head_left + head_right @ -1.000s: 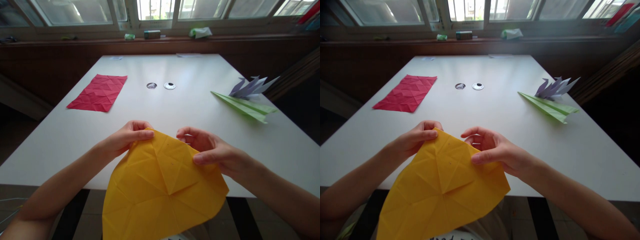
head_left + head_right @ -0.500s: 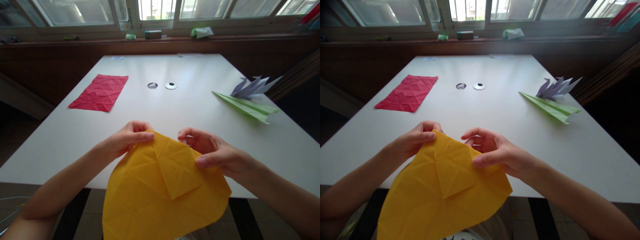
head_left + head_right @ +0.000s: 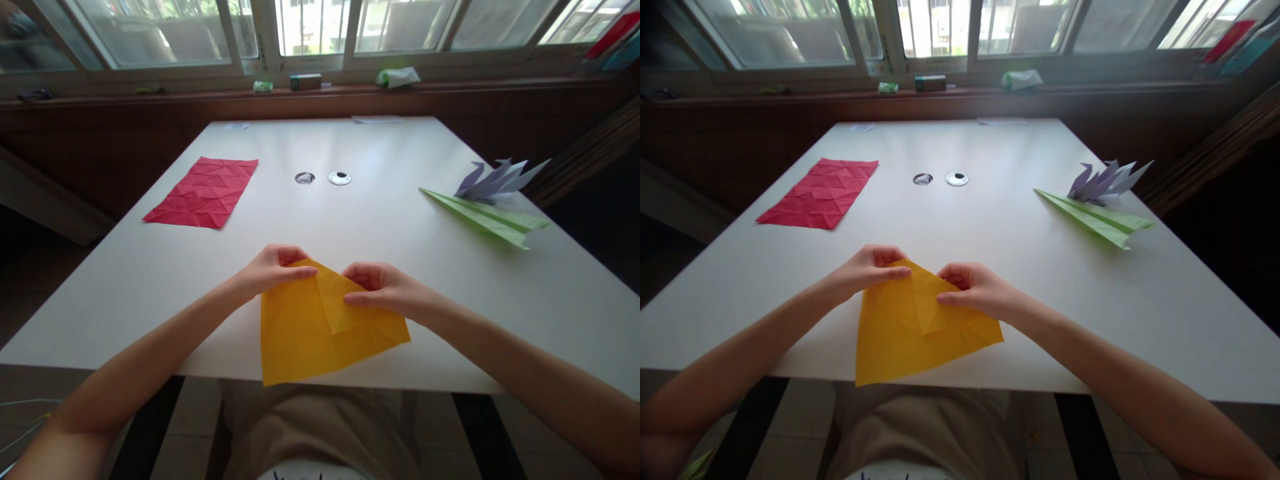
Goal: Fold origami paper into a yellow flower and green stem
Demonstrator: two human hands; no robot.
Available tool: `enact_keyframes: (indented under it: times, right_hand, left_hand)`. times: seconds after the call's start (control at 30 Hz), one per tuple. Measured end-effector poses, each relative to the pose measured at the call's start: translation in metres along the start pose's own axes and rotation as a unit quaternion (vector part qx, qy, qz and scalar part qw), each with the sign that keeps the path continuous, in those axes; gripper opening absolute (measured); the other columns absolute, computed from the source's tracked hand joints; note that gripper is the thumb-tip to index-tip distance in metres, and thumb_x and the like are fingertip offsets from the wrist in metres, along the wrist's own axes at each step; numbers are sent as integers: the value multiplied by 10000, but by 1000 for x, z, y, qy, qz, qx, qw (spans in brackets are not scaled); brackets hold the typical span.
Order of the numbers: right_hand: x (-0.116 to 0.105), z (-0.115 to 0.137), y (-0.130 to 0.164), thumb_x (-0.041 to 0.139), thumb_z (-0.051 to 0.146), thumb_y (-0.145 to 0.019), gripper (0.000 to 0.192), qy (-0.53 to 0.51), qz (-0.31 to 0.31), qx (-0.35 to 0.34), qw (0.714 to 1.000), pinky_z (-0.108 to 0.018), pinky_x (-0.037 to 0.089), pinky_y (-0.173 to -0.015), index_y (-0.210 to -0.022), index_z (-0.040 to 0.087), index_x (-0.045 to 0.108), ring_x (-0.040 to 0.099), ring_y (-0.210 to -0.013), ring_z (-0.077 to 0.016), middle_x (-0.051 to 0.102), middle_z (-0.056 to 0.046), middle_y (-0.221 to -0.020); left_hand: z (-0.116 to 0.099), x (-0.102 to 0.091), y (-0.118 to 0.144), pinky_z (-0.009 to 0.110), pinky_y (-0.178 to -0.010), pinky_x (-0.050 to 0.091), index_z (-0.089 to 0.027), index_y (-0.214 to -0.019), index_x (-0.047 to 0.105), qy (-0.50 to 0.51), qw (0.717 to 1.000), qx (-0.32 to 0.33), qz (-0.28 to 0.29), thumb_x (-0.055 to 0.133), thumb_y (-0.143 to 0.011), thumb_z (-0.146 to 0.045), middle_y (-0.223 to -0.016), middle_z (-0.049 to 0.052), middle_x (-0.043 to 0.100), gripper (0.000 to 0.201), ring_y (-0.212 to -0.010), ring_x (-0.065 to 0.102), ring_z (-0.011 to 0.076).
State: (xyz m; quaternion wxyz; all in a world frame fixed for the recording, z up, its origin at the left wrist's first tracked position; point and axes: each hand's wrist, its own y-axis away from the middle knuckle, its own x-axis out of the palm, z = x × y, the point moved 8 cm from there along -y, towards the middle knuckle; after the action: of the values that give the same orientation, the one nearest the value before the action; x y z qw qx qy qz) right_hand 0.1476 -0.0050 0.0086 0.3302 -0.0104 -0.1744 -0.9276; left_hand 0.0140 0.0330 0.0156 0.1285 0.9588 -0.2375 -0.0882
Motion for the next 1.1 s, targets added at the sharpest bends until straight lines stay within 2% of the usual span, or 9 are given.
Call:
enact_keyframes:
  times: [0.2,0.33,0.43,0.6,0.77,0.93,1.0,1.1]
  right_hand:
    - [-13,-5,-5,635,289,-669,248,66,-34,-15,997,-268,487,-645,-880,173,577,611,-759,-167,637,-12,-777]
    - [-23,-9,-8,634,274,-670,256,98,-80,-21,992,-249,480,-602,-900,182,571,608,-708,-151,641,-10,-771]
    - [-29,-10,-9,636,267,-667,257,117,-111,-19,987,-241,475,-583,-900,180,570,604,-684,-145,641,-9,-748]
    - [-30,-9,-9,628,266,-668,267,119,-111,-14,987,-248,475,-600,-913,180,566,604,-710,-151,645,-21,-781]
    - [-28,-8,-7,625,281,-661,270,141,-110,-27,984,-231,449,-571,-904,186,557,589,-674,-141,625,-2,-729]
    - [-18,-5,-6,600,266,-676,264,190,-97,-57,975,-207,395,-536,-921,188,536,539,-621,-112,567,27,-664]
    - [-16,-2,-4,576,267,-696,258,225,-105,-69,966,-200,365,-514,-937,187,534,504,-587,-98,533,38,-633]
    - [-15,4,-2,531,259,-728,237,281,-122,-89,948,-193,325,-491,-955,190,536,448,-551,-83,472,53,-587]
  left_hand:
    - [9,-4,-5,253,-597,464,-148,-793,626,-33,999,11,-27,653,-600,-452,-771,39,652,361,-690,598,157]
    - [1,-14,-7,264,-684,461,-156,-823,625,-113,982,101,-112,637,-617,-457,-851,48,644,365,-785,583,166]
    - [-4,-18,-5,271,-728,455,-165,-852,621,-151,969,137,-141,622,-633,-465,-898,56,636,371,-832,572,170]
    - [-6,-18,-3,275,-737,457,-168,-858,612,-162,964,150,-146,600,-652,-478,-919,59,629,372,-850,566,173]
    - [-4,-17,-5,269,-726,456,-173,-844,617,-155,965,152,-145,594,-663,-475,-889,48,635,353,-821,569,164]
    - [2,-4,-8,235,-620,445,-164,-805,613,-171,974,126,-83,575,-688,-462,-781,24,637,323,-717,573,147]
    - [1,-2,-7,234,-603,439,-161,-767,607,-198,968,133,-80,548,-714,-456,-749,16,631,305,-686,566,140]
    - [-6,-6,-4,259,-651,445,-170,-756,598,-265,941,173,-121,527,-747,-418,-752,13,630,258,-699,565,143]
